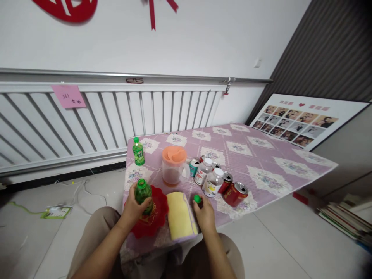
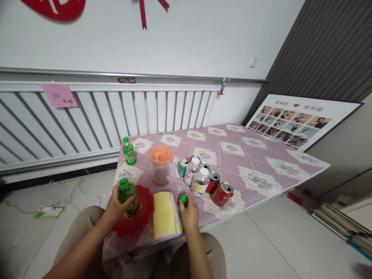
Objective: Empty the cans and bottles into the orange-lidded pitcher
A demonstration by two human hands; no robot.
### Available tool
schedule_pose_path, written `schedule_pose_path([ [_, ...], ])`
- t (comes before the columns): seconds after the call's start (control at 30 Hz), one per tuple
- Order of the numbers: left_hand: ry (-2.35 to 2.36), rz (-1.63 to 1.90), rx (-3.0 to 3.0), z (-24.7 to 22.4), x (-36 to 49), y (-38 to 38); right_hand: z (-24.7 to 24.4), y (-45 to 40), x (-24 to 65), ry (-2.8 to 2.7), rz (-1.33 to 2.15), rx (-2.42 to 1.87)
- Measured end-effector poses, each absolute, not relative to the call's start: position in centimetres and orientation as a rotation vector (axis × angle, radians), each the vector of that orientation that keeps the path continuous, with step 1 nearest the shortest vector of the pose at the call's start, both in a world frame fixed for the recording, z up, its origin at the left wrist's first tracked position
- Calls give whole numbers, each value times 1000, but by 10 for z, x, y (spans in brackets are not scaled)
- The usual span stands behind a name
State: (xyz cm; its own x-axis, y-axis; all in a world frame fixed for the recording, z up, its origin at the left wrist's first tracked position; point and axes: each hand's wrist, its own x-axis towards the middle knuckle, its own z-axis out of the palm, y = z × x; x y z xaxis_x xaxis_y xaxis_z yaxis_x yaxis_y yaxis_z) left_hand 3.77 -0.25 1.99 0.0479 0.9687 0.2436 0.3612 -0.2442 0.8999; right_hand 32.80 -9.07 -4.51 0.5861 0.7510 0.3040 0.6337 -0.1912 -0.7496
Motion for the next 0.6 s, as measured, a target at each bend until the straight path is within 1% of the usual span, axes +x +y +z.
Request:
schedule_pose_path([
  [0.17, 1328, 1192, 1653, 16, 38, -2, -50, -80, 329, -1078, 168, -1847],
  [0.6, 1462, 1123, 1506, 2, 37, -4, -63, -78, 336, -1068, 263, -1854],
])
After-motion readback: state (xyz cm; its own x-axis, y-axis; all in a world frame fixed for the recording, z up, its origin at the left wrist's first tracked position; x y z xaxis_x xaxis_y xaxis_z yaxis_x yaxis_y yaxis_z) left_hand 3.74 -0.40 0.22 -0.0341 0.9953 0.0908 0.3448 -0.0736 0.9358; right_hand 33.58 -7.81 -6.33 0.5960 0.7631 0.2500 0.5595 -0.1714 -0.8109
